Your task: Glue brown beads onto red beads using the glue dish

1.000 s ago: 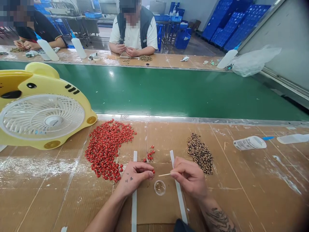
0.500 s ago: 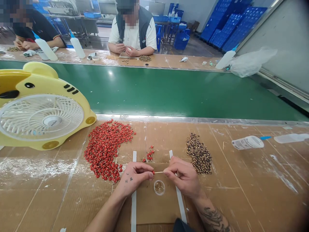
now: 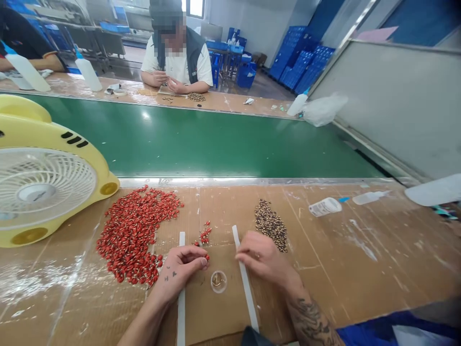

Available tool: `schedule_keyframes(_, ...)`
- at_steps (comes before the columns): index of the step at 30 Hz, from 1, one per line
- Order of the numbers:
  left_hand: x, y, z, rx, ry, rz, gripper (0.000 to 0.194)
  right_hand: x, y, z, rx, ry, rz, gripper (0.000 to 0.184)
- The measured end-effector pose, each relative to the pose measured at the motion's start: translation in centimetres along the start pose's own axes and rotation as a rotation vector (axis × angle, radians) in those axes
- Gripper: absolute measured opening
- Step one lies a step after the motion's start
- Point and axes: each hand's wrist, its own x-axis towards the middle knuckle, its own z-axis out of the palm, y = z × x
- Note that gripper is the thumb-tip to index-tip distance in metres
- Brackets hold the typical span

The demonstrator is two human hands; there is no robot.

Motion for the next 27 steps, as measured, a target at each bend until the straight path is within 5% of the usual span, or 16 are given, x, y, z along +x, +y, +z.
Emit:
schedule_keyframes(3,0.2,-0.2,-0.1,-0.015,-0.007,-0.002,0.02,-1.1,1.5,-3.1,-0.118,0.078,0.159,0.021)
schedule_keyframes(7,0.3,-0.5,-0.2,-0.037,-0.03,0.006,0.02,-2.7,3.3,-4.9,-0.326,-0.098,0.219,0.013)
schedule_keyframes(18,0.3,-0.7,-0.4,-0.057,-0.056,0.045,0.018,-1.8,3.9,-2.5,-0.399,-0.121,0.154,0.016)
schedule_keyframes(27,0.2,-0.8,0.0,-0.111,-0.026,0.049,0.012,-0.7,1.9,0.1,0.05,0.116,0.284,0.015)
